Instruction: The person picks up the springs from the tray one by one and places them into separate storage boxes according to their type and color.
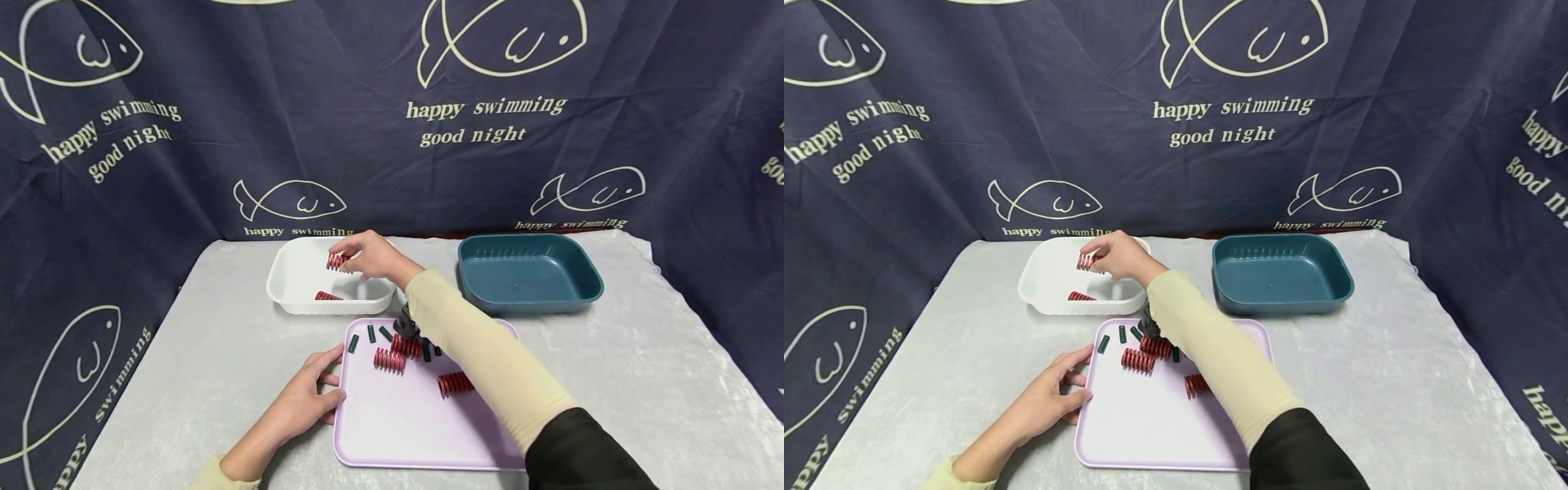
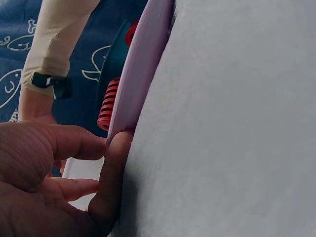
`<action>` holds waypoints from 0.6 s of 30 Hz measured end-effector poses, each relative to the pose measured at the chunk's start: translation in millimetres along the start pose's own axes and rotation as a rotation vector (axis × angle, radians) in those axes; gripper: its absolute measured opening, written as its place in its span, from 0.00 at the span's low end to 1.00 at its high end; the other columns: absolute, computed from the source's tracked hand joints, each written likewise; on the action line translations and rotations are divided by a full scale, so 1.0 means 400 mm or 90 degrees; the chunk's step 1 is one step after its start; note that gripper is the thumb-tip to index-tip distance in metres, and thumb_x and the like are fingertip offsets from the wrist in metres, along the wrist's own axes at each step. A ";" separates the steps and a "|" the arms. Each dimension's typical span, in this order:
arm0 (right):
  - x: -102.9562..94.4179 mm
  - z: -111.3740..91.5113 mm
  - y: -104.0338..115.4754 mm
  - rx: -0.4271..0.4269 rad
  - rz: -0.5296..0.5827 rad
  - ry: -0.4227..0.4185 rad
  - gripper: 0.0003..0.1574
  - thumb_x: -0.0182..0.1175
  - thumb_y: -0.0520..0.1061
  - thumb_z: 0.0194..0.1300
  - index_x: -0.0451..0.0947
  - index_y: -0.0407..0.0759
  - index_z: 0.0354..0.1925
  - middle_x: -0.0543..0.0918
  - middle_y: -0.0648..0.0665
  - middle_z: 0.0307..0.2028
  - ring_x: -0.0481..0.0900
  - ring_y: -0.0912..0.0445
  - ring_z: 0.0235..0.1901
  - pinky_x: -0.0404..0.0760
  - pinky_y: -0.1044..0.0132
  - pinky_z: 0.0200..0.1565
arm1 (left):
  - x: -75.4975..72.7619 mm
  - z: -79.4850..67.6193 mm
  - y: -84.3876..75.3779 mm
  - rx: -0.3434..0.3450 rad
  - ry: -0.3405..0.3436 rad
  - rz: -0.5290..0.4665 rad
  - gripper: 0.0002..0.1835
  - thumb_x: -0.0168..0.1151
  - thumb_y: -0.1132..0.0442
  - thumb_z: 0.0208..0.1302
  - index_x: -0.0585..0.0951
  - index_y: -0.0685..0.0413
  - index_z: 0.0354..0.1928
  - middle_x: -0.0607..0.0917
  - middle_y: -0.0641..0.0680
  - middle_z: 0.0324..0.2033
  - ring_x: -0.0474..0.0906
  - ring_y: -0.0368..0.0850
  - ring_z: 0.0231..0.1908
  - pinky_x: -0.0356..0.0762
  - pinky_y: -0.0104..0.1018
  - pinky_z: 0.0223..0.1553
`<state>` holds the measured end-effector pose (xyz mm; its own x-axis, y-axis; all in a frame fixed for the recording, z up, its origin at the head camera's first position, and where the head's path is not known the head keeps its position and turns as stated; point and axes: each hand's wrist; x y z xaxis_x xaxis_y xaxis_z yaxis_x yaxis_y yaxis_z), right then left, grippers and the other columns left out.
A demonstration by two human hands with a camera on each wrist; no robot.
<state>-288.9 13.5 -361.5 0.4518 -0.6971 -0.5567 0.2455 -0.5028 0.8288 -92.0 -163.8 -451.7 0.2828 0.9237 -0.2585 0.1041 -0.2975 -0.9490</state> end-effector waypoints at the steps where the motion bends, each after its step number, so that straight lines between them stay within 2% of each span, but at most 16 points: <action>1: 0.006 0.006 0.000 0.001 0.002 0.000 0.25 0.70 0.34 0.65 0.85 0.46 0.60 0.84 0.39 0.54 0.85 0.53 0.43 0.90 0.55 0.35 | 0.000 0.000 0.000 0.001 0.000 0.000 0.40 0.66 0.80 0.60 0.66 0.62 0.76 0.70 0.60 0.63 0.76 0.53 0.49 0.87 0.43 0.21; 5: 0.030 0.027 -0.006 0.004 0.009 -0.003 0.25 0.70 0.32 0.63 0.85 0.45 0.59 0.86 0.39 0.50 0.84 0.55 0.40 0.90 0.50 0.37 | -0.002 0.001 -0.001 0.009 0.005 0.001 0.40 0.65 0.80 0.59 0.66 0.64 0.75 0.69 0.62 0.63 0.76 0.54 0.48 0.88 0.43 0.21; 9: 0.052 0.041 -0.009 0.020 0.011 -0.007 0.25 0.69 0.32 0.63 0.85 0.44 0.58 0.87 0.39 0.47 0.84 0.51 0.38 0.89 0.53 0.34 | -0.004 0.001 -0.002 0.009 0.007 0.005 0.40 0.65 0.80 0.59 0.66 0.64 0.75 0.69 0.62 0.63 0.76 0.53 0.48 0.88 0.43 0.21; 12: 0.066 0.050 -0.009 0.032 0.004 -0.007 0.24 0.69 0.31 0.63 0.86 0.43 0.57 0.86 0.39 0.46 0.82 0.52 0.33 0.87 0.59 0.29 | -0.005 0.001 -0.003 0.008 0.006 0.007 0.40 0.65 0.80 0.59 0.66 0.64 0.75 0.69 0.62 0.63 0.76 0.54 0.48 0.88 0.43 0.22; 18: 0.090 0.062 -0.013 0.078 -0.015 -0.005 0.23 0.69 0.30 0.63 0.87 0.43 0.56 0.86 0.38 0.47 0.80 0.54 0.29 0.88 0.58 0.30 | -0.004 0.003 0.000 0.011 0.007 0.007 0.40 0.65 0.80 0.60 0.66 0.63 0.75 0.69 0.63 0.63 0.76 0.54 0.48 0.88 0.43 0.22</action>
<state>-295.2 -21.4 -387.3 0.4402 -0.6885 -0.5763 0.1493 -0.5768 0.8032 -93.8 -165.0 -451.4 0.2951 0.9175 -0.2666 0.0845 -0.3030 -0.9493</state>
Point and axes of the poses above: each hand's wrist, its own z-axis towards the middle knuckle, its own x-axis out of the palm, y = z × x
